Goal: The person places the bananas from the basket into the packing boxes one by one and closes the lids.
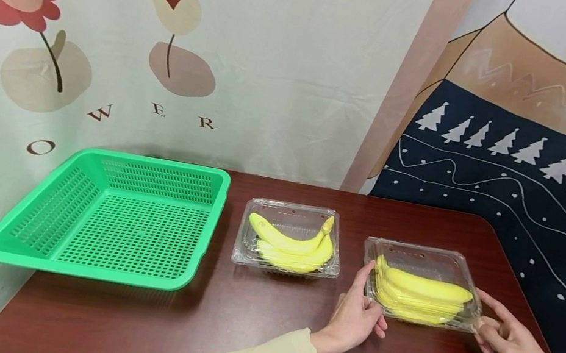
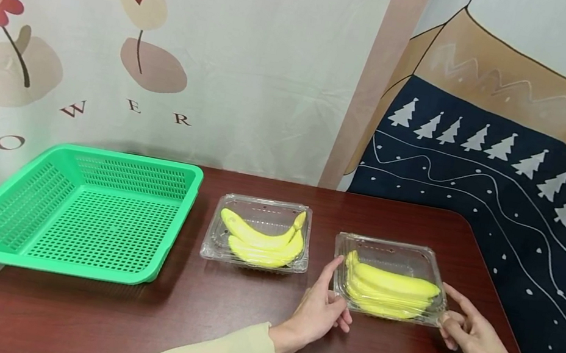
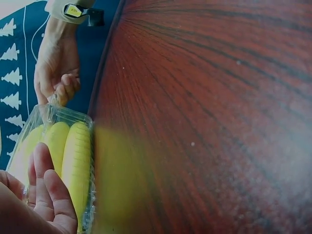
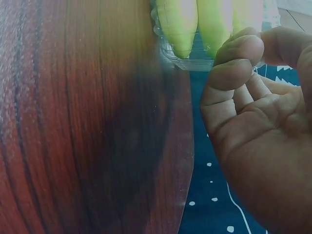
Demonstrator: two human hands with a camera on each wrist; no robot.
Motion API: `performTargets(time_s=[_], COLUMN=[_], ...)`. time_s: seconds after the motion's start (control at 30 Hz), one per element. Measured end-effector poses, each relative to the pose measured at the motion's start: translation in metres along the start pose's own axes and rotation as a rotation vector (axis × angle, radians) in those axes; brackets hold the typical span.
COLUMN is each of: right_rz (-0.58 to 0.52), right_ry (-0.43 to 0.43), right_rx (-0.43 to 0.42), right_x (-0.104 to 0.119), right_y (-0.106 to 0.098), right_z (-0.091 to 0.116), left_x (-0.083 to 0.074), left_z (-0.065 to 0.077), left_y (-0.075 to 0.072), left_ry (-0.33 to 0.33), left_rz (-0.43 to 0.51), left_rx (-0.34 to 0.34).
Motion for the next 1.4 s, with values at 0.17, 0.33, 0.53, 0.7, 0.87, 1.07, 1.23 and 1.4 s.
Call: performTargets(time_s=[0.17, 0.33, 0.53, 0.7, 0.87, 1.07, 1.23, 1.4], right_rz=[0.059, -0.032, -0.143, -0.04, 0.159, 0.244, 0.293, 0.366], right_ry=[0.072, 0.089, 0.046, 0.067, 0.092, 0.095, 0.114, 0.213], right_rx=[-0.083, -0.095, -0.055, -0.096, -0.191, -0.276, -0.328, -0.359], right_x=[0.0, -0.002, -0.004, -0.003, -0.003, -0.001, 0.003, 0.01], right_y=[0.001, 0.0, 0.001, 0.001, 0.002, 0.002, 0.001, -0.001], right_z=[0.0, -0.001, -0.002, 0.0, 0.001, 0.0, -0.001, -0.001], left_x=[0.002, 0.003, 0.001, 0.0, -0.001, 0.002, 0.001, -0.004], left_z=[0.0, 0.001, 0.002, 0.003, 0.004, 0.007, 0.01, 0.016], left_y=[0.0, 0.0, -0.005, -0.009, -0.014, -0.02, -0.025, -0.028], left_ry=[0.009, 0.037, 0.056, 0.069, 0.087, 0.173, 0.269, 0.308], left_rz=[0.001, -0.032, -0.106, -0.206, -0.323, -0.394, -0.494, -0.596], left_rx=[-0.003, 0.002, 0.02, 0.04, 0.047, 0.075, 0.082, 0.087])
Point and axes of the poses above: each hand's wrist, its own z-axis away from the middle knuckle, its own y-axis out of the palm, x = y × z, the point moved 1 cm from there along -z, towards the middle knuckle, and after that the axes turned 7 degrees about y, right-handed, at the moved point
